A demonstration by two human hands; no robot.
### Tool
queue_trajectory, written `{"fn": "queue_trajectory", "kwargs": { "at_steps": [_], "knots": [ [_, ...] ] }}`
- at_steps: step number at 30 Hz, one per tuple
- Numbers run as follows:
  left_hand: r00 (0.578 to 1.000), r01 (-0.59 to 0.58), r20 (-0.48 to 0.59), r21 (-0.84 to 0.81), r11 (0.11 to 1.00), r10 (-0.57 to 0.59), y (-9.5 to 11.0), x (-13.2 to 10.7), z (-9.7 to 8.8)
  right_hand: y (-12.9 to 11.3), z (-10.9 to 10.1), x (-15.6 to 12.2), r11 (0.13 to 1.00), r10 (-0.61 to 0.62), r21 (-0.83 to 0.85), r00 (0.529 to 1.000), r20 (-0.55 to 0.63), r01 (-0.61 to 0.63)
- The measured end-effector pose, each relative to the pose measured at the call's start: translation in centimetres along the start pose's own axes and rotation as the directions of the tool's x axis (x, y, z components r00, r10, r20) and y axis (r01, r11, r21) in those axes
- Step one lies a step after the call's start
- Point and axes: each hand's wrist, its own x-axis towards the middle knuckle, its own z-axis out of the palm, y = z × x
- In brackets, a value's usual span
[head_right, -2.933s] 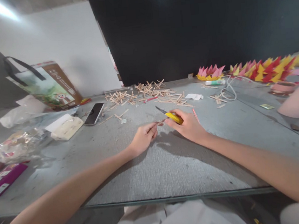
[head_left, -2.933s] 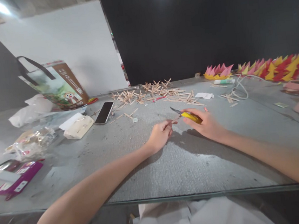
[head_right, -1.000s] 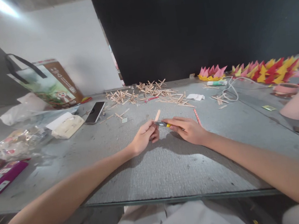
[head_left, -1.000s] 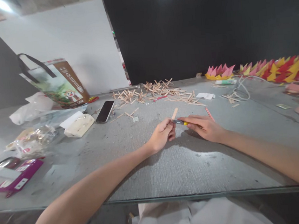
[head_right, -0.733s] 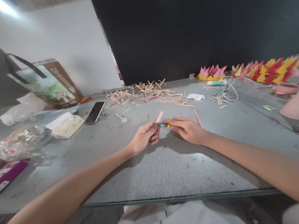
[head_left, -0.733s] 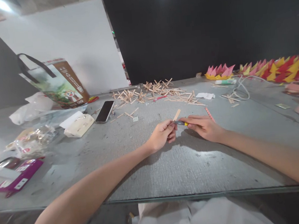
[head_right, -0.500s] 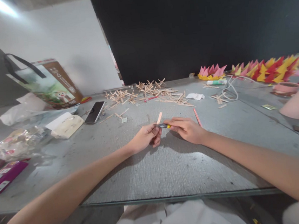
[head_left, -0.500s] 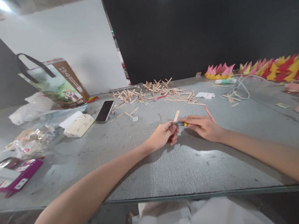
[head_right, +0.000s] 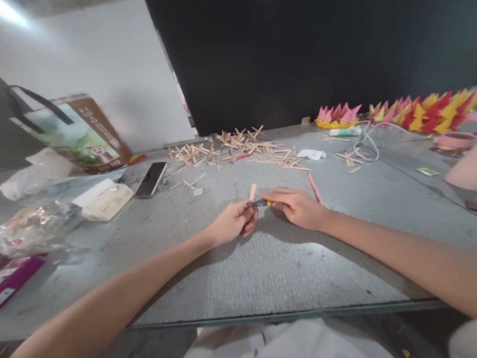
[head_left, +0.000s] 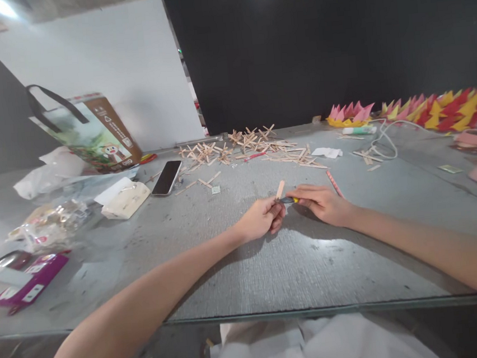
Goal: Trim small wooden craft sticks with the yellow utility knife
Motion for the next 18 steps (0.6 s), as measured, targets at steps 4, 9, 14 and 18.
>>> {"fn": "queue_trajectory", "kwargs": {
  "at_steps": [4,9,14,18],
  "knots": [
    [0.997,0.057,-0.051,0.056,0.997,-0.054,0.18,0.03,0.33,-0.23,-0.05,0.07,0.999,-0.026,-0.023,1.000,-0.015,0.026],
    [0.997,0.016,-0.072,0.251,0.968,0.002,0.18,-0.02,0.38,-0.30,-0.06,-0.07,0.996,-0.083,-0.042,0.996,-0.033,0.082],
    [0.995,-0.004,-0.094,0.285,0.959,0.032,0.26,-0.32,0.36,-0.27,-0.11,-0.11,0.995,-0.090,-0.040,0.995,-0.040,0.089],
    [0.996,-0.023,-0.072,0.262,0.965,0.043,0.10,-0.49,0.23,-0.20,-0.22,-0.09,0.994,-0.101,-0.045,0.994,-0.042,0.099]
  ]
}}
